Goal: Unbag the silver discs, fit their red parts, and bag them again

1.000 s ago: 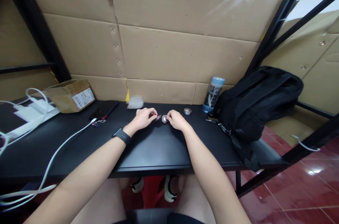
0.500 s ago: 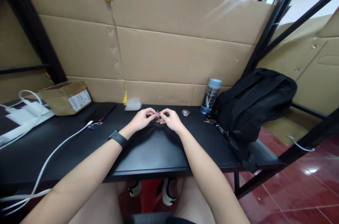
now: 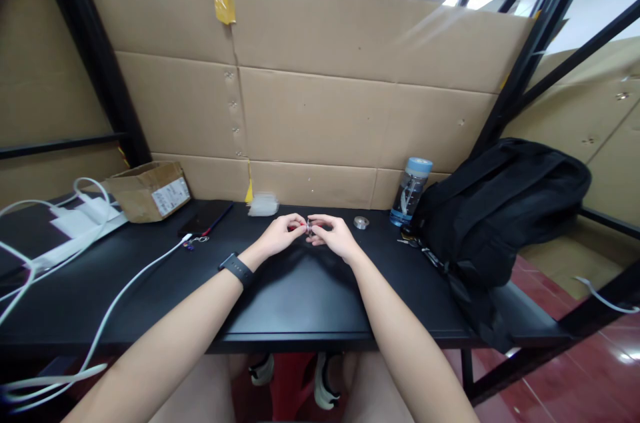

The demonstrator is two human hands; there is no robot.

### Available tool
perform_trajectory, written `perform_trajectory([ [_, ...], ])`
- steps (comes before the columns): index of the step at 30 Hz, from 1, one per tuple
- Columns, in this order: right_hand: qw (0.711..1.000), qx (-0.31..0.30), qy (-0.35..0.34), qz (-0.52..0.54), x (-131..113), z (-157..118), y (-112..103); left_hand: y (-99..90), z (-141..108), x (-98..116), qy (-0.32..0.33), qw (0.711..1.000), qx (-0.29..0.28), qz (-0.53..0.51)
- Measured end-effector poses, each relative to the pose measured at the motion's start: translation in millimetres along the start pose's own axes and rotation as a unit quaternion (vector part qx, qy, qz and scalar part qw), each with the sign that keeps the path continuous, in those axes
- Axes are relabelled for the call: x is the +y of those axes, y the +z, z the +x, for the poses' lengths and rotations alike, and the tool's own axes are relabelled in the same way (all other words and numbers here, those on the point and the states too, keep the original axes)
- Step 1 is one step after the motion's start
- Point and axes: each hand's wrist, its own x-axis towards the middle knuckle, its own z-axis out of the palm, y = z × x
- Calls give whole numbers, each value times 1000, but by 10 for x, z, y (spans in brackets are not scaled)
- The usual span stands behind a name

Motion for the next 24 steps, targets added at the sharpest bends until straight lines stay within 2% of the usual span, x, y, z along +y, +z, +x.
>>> perform_trajectory([
  [4,1000,-12,-21,-7,-16,-19,6,6,-11,57,11,1000,5,-8],
  [6,999,-11,-30,-20,2,-13,4,-32,-17,67,22,1000,-10,16],
  [8,999,-3,-30,-34,25,1,-2,-133,-24,37,41,994,-33,99],
  [10,998,11,-28,-51,43,15,-11,-297,-35,-38,40,974,-34,219],
  [13,997,28,-28,-66,52,26,-30,-597,-66,-210,-40,939,27,341],
  [17,997,37,-29,-68,45,25,-48,-883,-121,-427,-121,906,51,401],
  [20,996,39,-32,-71,46,25,-46,-940,-138,-515,-153,900,45,407],
  [24,996,39,-33,-76,58,31,-46,-919,-132,-543,-157,895,42,416],
])
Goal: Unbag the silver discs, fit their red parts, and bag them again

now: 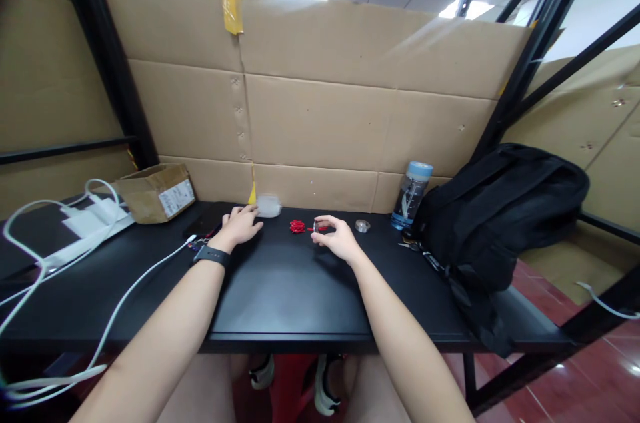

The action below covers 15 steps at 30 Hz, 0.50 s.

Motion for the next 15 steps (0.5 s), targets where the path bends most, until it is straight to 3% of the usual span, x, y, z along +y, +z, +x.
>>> perform_trajectory([
  [15,1000,12,-8,-7,-45,0,-65,-255,14,-36,21,999,49,-11],
])
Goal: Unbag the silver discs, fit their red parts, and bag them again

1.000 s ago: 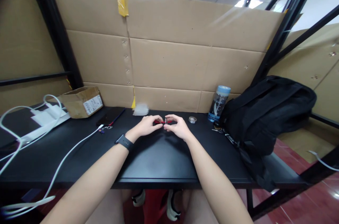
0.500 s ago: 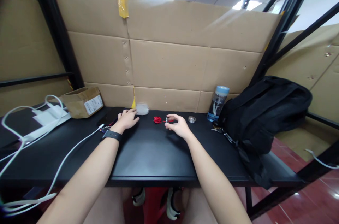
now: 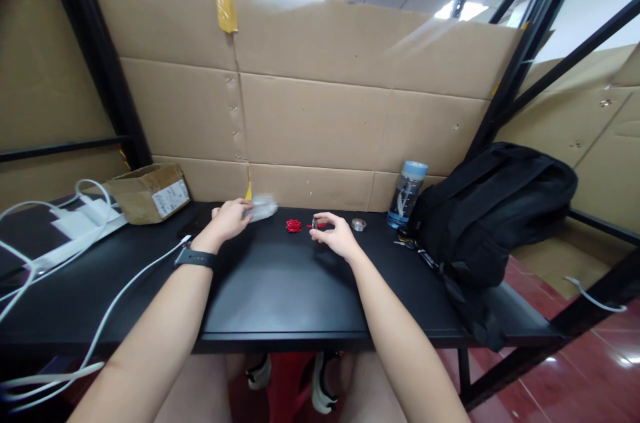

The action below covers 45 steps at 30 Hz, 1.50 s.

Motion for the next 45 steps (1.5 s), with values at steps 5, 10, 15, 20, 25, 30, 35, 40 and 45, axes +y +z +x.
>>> perform_trajectory([
  [5,1000,2,3,6,-6,10,-17,-6,71,-125,41,997,43,-44],
  [10,1000,4,2,6,8,12,-25,121,94,-144,30,990,100,-94],
  [15,1000,0,4,2,7,1,-25,190,87,-80,43,983,155,-89],
  [20,1000,-1,4,-2,14,4,-26,237,109,-54,37,984,169,-37],
  [25,1000,-2,9,-10,5,1,-29,311,132,-25,7,988,153,19],
  [30,1000,-2,4,-7,11,5,-37,219,75,48,7,979,203,-23],
  [35,1000,2,-1,-5,5,15,-70,-47,-32,189,22,970,202,-137],
  [40,999,32,-2,-8,-40,12,-139,-62,-110,475,112,947,104,-282],
  [45,998,63,-16,-19,-30,27,-239,208,-207,887,218,927,13,-305],
])
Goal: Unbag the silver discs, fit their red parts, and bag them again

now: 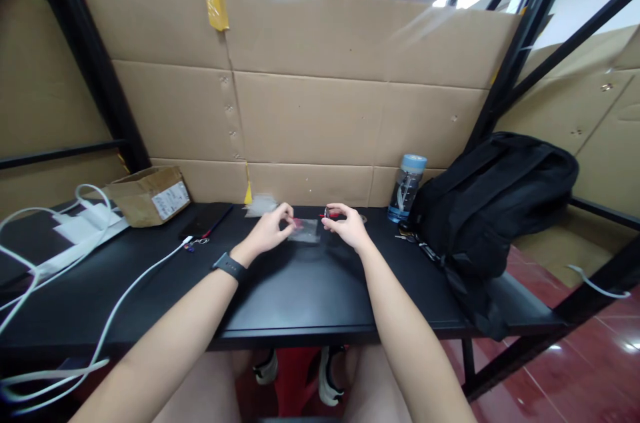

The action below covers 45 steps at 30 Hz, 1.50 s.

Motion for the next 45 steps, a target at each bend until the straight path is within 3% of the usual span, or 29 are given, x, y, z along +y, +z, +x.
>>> perform_trajectory([
  [4,999,3,-7,-36,31,25,-63,247,-17,103,30,992,-90,80],
  [12,987,-31,-41,-151,-31,-14,-142,360,-112,284,-30,966,-153,209],
  [16,976,-140,-31,-161,-111,-62,-222,416,-118,314,-26,965,-129,225],
  [20,943,-271,5,-191,-193,-106,-323,431,-118,305,-44,967,-122,220],
  [26,927,-323,58,-183,-317,-184,-476,435,-125,366,-36,966,-152,204],
  [29,905,-355,97,-212,-342,-201,-503,470,-132,414,-18,967,-172,189],
  [35,883,-328,106,-320,-269,-170,-446,516,-153,429,-11,962,-179,204],
  [40,880,-288,90,-366,-186,-138,-375,522,-174,460,12,960,-171,220],
  [45,879,-280,60,-382,-180,-143,-328,566,-165,440,1,961,-211,177],
])
